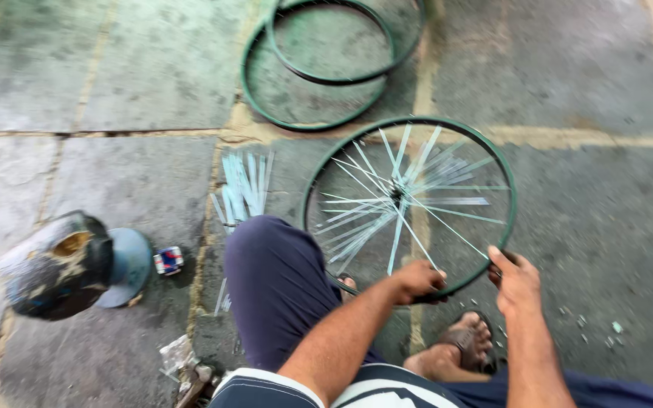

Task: The person assembles a bicycle wheel by inserting metal spokes into the hub and through the holes in the rim, then securing them with small nuts.

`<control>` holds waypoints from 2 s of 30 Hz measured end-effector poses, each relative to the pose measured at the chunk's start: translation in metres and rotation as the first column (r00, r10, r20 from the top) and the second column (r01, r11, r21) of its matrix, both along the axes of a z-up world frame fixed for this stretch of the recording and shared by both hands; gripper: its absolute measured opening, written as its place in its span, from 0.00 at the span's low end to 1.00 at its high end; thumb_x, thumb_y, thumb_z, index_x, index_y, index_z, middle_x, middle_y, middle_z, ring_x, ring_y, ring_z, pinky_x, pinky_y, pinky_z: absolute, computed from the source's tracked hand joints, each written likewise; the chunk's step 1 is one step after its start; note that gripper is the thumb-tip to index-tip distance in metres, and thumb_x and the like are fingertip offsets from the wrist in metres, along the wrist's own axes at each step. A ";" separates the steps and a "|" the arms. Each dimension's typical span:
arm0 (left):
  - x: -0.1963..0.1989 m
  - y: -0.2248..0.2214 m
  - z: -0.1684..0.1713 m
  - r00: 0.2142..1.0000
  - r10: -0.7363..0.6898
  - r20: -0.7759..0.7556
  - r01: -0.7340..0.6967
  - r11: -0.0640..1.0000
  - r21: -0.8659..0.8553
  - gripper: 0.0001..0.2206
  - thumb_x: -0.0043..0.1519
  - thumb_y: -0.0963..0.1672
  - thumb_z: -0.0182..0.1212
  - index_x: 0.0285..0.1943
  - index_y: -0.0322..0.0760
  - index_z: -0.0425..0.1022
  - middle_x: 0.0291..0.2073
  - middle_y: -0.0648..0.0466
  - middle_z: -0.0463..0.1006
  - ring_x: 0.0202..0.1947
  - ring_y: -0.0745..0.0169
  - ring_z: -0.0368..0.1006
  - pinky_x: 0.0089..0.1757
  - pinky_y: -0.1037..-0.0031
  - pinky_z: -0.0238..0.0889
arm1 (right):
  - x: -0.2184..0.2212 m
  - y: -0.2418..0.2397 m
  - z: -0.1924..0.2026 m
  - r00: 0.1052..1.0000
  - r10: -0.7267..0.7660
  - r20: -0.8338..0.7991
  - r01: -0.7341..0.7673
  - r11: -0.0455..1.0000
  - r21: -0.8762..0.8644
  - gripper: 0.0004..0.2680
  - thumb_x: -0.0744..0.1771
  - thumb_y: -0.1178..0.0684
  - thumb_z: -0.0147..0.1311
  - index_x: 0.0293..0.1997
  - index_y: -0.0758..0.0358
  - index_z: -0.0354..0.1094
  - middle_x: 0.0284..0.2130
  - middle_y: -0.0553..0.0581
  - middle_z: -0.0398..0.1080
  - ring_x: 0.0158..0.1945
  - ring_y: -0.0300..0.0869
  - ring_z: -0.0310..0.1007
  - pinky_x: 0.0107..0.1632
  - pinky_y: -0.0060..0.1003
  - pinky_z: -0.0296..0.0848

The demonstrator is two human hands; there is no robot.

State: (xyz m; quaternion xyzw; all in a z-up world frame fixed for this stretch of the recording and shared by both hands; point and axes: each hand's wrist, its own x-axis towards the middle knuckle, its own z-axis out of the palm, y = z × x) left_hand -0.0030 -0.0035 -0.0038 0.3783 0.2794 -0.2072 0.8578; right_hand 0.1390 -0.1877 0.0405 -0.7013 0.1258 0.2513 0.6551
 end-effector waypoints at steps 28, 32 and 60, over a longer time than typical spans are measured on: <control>0.066 -0.037 0.019 0.972 0.203 -0.120 -0.206 0.979 -0.012 0.09 0.65 0.41 0.63 0.42 0.24 0.73 0.29 0.42 0.81 0.25 0.54 0.80 0.21 0.68 0.70 | -0.033 -0.032 0.048 0.976 -0.132 -0.174 0.154 0.980 0.123 0.07 0.66 0.68 0.51 0.47 0.72 0.72 0.45 0.65 0.76 0.48 0.47 0.80 0.51 0.32 0.81; 0.065 -0.034 0.024 0.968 0.196 -0.156 -0.201 0.979 -0.016 0.08 0.64 0.42 0.64 0.42 0.27 0.75 0.29 0.46 0.81 0.25 0.56 0.80 0.23 0.69 0.71 | -0.032 -0.034 0.037 0.975 -0.146 -0.165 0.157 0.986 0.056 0.06 0.69 0.66 0.54 0.49 0.71 0.73 0.45 0.66 0.76 0.44 0.46 0.78 0.46 0.30 0.77; 0.060 -0.010 0.055 0.973 0.165 -0.159 -0.134 0.972 0.192 0.12 0.66 0.47 0.58 0.50 0.33 0.74 0.32 0.47 0.81 0.22 0.57 0.79 0.20 0.68 0.71 | -0.046 -0.012 0.046 0.993 -0.037 -0.108 0.043 0.998 0.050 0.05 0.67 0.62 0.56 0.46 0.68 0.73 0.36 0.59 0.76 0.37 0.39 0.76 0.40 0.28 0.75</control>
